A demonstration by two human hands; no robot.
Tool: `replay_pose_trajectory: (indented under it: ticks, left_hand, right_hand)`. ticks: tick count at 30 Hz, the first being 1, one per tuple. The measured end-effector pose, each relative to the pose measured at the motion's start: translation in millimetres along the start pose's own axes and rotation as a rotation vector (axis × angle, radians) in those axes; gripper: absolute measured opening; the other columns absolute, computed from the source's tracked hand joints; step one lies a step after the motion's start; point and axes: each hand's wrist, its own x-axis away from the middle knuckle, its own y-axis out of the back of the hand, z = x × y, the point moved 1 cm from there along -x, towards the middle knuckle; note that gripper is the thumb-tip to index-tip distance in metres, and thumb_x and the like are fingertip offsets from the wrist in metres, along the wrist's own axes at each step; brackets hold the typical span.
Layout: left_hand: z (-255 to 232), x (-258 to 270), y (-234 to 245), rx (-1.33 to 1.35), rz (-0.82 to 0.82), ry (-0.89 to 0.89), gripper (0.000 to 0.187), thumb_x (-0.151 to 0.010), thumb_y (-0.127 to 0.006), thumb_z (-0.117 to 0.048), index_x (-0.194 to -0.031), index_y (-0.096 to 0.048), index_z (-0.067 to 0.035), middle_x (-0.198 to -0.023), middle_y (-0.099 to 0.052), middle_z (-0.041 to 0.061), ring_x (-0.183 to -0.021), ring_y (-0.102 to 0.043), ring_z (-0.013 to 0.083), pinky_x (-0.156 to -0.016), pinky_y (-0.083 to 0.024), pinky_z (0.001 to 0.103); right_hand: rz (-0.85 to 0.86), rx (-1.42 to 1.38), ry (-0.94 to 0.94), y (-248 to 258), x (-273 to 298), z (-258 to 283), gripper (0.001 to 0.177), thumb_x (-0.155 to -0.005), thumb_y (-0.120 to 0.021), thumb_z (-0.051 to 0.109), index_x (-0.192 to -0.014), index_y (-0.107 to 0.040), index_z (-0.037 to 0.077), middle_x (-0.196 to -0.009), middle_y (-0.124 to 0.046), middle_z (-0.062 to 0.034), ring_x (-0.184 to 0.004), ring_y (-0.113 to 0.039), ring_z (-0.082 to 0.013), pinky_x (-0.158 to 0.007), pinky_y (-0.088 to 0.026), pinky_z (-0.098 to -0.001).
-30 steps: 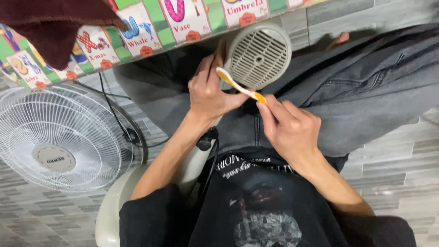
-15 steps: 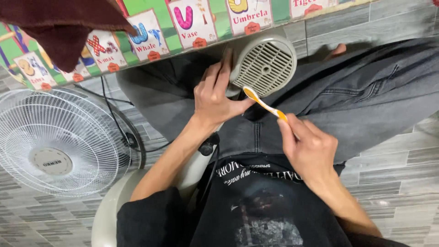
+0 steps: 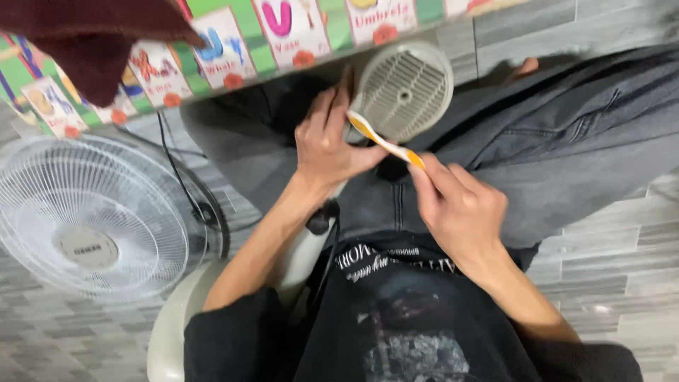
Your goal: Cleaning the motor housing of a disassembled electric fan using a toothbrush and a cloth.
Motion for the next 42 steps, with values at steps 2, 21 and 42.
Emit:
replay_pose_trajectory:
  ticks: [2,21,42]
  left_hand:
    - [0.5,-5.6,0.1,-0.027,0.002,-0.015,0.094,-0.066,-0.100,-0.042,-0.132,-0.058,0.010,-0.127,-0.067,0.022,-0.091,-0.074,0.0305,-0.077,-0.064,0.037]
    - [1.2,-5.1,-6.1,-0.050,0.078,0.031,0.095,-0.071,-0.101,-0.044,-0.133,-0.055,0.012,-0.128,-0.064,0.023,-0.085,-0.074,0.0283,-0.065,-0.063,0.034]
    - [-1.1,-9.5,-27.0,-0.183,-0.251,-0.057,0.080,-0.064,-0.080,-0.068,-0.110,-0.072,-0.003,-0.095,-0.068,0.008,-0.080,-0.074,0.0224,-0.077,-0.061,0.028]
  right_hand:
    - [0.004,-0.015,-0.016,2.8,17.5,-26.1,0.015,-0.095,-0.083,0.002,-0.109,-0.083,0.004,-0.070,-0.061,-0.0011,-0.050,-0.047,-0.0156,-0.046,-0.036,-0.0314]
    - [0.071,-0.028,-0.043,-4.1,5.7,-23.8,0.011,-0.094,-0.083,-0.002,-0.106,-0.083,-0.002,-0.067,-0.058,-0.0015,-0.047,-0.037,-0.0117,-0.042,-0.029,-0.0287]
    - [0.066,0.009,-0.016,13.3,21.0,-50.1,0.009,-0.100,-0.080,0.021,-0.103,-0.082,0.013,-0.062,-0.055,-0.0032,-0.058,-0.065,-0.0243,-0.050,-0.050,-0.0340]
